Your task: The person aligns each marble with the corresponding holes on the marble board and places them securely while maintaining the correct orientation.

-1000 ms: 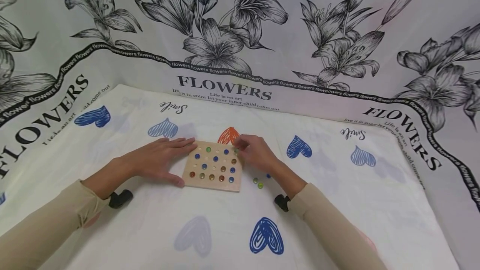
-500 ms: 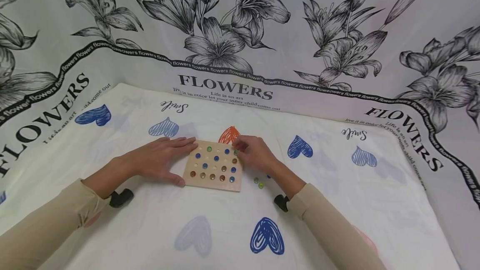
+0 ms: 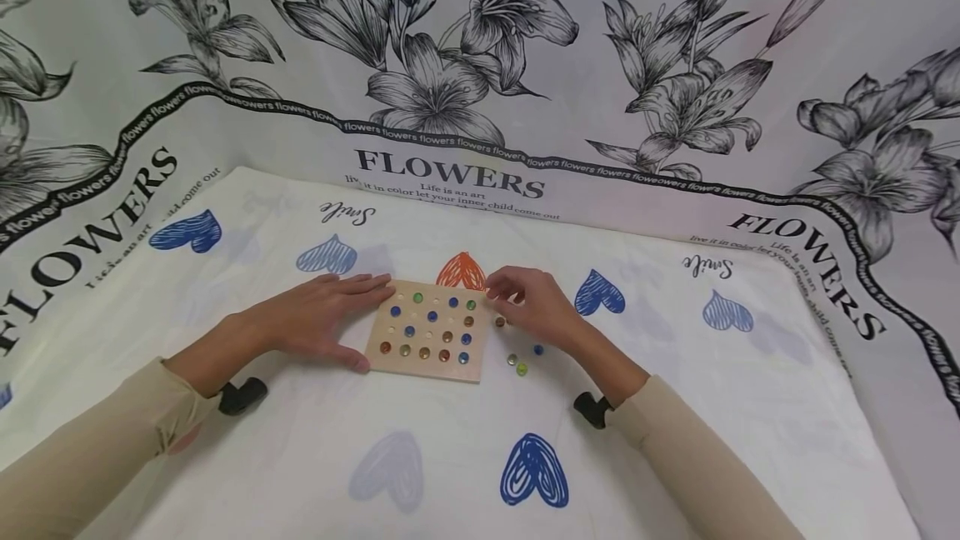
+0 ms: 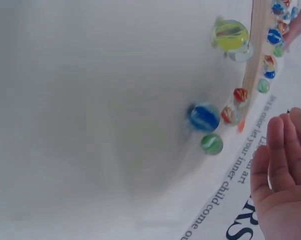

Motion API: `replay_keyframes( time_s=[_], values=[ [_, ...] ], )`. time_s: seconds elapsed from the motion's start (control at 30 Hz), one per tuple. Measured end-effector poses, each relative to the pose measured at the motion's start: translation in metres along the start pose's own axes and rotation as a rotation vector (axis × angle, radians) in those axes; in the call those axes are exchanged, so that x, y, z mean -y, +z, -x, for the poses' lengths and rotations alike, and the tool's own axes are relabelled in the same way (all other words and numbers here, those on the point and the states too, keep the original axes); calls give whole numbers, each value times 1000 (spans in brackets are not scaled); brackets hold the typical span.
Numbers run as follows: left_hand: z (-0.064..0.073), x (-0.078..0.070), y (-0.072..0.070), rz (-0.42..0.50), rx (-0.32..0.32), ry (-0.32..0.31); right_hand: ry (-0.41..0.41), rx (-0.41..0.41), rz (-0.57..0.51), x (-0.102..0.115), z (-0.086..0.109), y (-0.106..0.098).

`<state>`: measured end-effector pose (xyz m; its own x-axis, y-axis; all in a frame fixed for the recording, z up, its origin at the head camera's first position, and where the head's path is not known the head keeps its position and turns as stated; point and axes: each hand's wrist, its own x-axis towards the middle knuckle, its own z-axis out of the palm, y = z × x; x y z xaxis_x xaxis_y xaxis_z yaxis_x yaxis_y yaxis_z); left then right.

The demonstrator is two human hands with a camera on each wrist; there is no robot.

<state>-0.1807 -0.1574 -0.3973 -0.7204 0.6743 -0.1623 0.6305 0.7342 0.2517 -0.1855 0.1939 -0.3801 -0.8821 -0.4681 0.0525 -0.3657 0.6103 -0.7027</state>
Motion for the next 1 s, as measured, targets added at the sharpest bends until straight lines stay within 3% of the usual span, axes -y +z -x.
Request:
replay_keyframes(
  time_s=[0.2,0.53,0.77,1.0],
  values=[
    [0,0,0,1,-11,7,3,37,19,-7,18,-10],
    [0,0,0,4,-19,16,15,168,-19,-34,46,-25],
    [0,0,0,-1,-7,7,20,234,-43,-45,55,-27],
    [-1,1,1,-3,6,2,41,245,-8,-45,58,-24]
  ],
)
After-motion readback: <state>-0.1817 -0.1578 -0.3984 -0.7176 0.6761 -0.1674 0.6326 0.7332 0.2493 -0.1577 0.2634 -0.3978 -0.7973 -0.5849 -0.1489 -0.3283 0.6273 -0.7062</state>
